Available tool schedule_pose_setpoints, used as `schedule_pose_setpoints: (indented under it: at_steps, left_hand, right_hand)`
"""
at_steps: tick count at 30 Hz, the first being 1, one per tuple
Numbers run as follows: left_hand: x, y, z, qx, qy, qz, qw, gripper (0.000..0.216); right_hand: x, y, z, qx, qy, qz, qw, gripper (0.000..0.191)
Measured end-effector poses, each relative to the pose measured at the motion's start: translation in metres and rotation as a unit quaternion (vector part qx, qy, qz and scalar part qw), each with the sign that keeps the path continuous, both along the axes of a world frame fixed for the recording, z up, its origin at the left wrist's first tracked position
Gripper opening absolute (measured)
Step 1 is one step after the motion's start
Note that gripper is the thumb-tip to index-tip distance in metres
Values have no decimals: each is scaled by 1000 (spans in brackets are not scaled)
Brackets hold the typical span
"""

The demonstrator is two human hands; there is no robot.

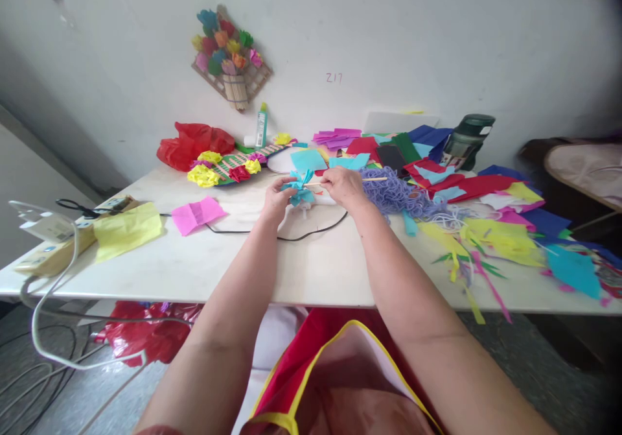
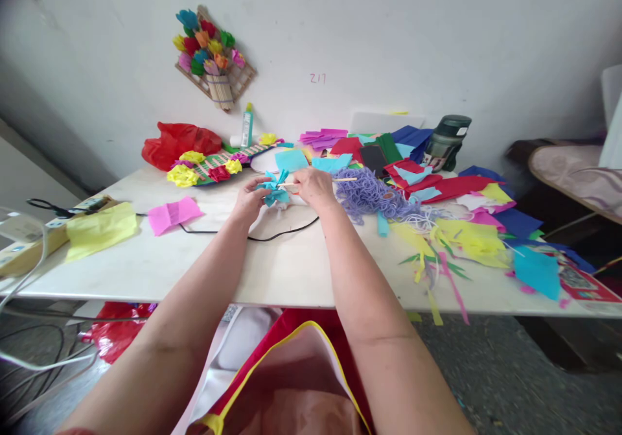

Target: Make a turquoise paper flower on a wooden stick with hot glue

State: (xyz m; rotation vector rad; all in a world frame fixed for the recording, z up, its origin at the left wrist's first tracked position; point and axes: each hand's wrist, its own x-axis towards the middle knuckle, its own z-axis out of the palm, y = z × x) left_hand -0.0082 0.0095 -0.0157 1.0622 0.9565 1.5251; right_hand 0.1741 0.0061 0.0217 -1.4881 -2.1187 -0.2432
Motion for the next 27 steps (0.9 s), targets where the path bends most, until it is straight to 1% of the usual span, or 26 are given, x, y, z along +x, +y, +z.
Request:
schedule_pose_setpoints:
  at_steps: [7,13,20,27]
  left_hand:
    - [1,0,0,-3,2,-7,1000,42]
    - [0,0,1,-8,5,-12,1000,42]
    - [0,2,-1,-6,6,-12,1000,40]
    - [0,0,1,-10,-1,-11,1000,38]
  right_hand:
    - [-2,0,-2,-1,32,13,999,18]
    - [-3,0,-3,-10,55,8,998,17]
    - [-3,-1,-2,-21,59,10,998,17]
    - [-4,-2,-1,-29,62,6,998,17]
